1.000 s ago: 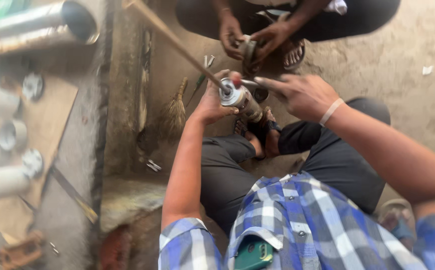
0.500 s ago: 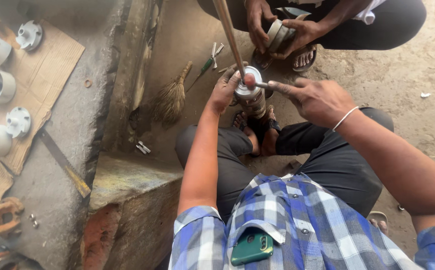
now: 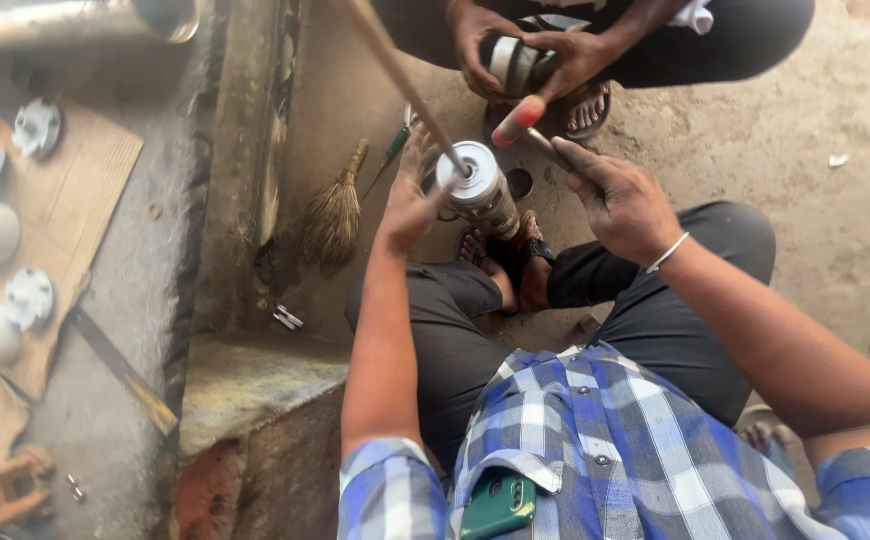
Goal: The person sits on the ground assembling a pump-like device. They insert a long metal pipe into the cylindrical pump body, fit white plastic end caps and bearings onto it, and tap the parts into place using a mallet while another person assists by holding parts.
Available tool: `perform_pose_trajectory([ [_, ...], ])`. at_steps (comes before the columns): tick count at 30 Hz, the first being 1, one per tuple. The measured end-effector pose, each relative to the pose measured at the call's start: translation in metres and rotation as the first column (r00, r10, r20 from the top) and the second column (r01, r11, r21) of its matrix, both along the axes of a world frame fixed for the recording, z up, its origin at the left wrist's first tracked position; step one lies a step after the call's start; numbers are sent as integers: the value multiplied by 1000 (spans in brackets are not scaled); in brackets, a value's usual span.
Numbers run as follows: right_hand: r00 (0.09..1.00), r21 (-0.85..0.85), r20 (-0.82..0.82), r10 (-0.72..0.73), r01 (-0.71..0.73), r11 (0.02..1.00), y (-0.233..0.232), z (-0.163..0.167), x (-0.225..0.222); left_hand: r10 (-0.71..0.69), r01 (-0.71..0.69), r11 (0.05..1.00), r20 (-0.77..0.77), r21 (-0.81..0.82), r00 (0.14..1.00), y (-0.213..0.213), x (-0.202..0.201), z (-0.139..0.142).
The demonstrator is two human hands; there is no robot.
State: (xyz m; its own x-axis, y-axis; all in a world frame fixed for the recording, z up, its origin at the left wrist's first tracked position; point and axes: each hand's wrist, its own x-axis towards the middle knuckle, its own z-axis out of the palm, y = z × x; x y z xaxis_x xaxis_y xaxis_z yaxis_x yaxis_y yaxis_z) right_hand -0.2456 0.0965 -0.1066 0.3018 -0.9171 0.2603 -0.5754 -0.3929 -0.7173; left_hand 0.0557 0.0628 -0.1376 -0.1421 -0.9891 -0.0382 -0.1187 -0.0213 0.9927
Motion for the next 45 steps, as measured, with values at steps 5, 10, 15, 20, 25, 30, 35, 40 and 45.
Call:
perform_pose_trajectory([
  [5, 927, 419, 198, -317, 212, 883, 37, -49, -5, -12, 39, 997, 337, -72, 942, 2, -24, 10],
  [10, 869, 376, 372, -325, 179, 909, 61, -85, -12, -2, 36, 998, 521, -55, 854, -4, -19, 23],
  [15, 880, 395, 350, -322, 173, 902, 58, -91, -25, -99, 145, 986, 412, -80, 906, -6, -17, 33],
  [20, 905, 476, 251, -343, 193, 858, 50, -93, -35, -159, 179, 984, 466, 2, 870, -11, -25, 30],
  [25, 911, 460, 258, -323, 179, 870, 49, -98, -39, -192, 182, 981, 455, 66, 869, -13, -24, 28],
  [30, 914, 509, 237, -330, 173, 843, 49, -101, -42, -237, 206, 971, 458, 118, 857, -16, -29, 32],
  [35, 920, 518, 243, -309, 146, 843, 49, -102, -42, -237, 187, 971, 543, 147, 806, -15, -33, 40],
  [40, 920, 490, 259, -295, 139, 861, 47, -105, -41, -255, 205, 967, 607, 153, 752, -16, -33, 40],
  [45, 918, 529, 233, -322, 158, 834, 45, -106, -42, -188, 147, 982, 562, 119, 805, -17, -41, 40],
])
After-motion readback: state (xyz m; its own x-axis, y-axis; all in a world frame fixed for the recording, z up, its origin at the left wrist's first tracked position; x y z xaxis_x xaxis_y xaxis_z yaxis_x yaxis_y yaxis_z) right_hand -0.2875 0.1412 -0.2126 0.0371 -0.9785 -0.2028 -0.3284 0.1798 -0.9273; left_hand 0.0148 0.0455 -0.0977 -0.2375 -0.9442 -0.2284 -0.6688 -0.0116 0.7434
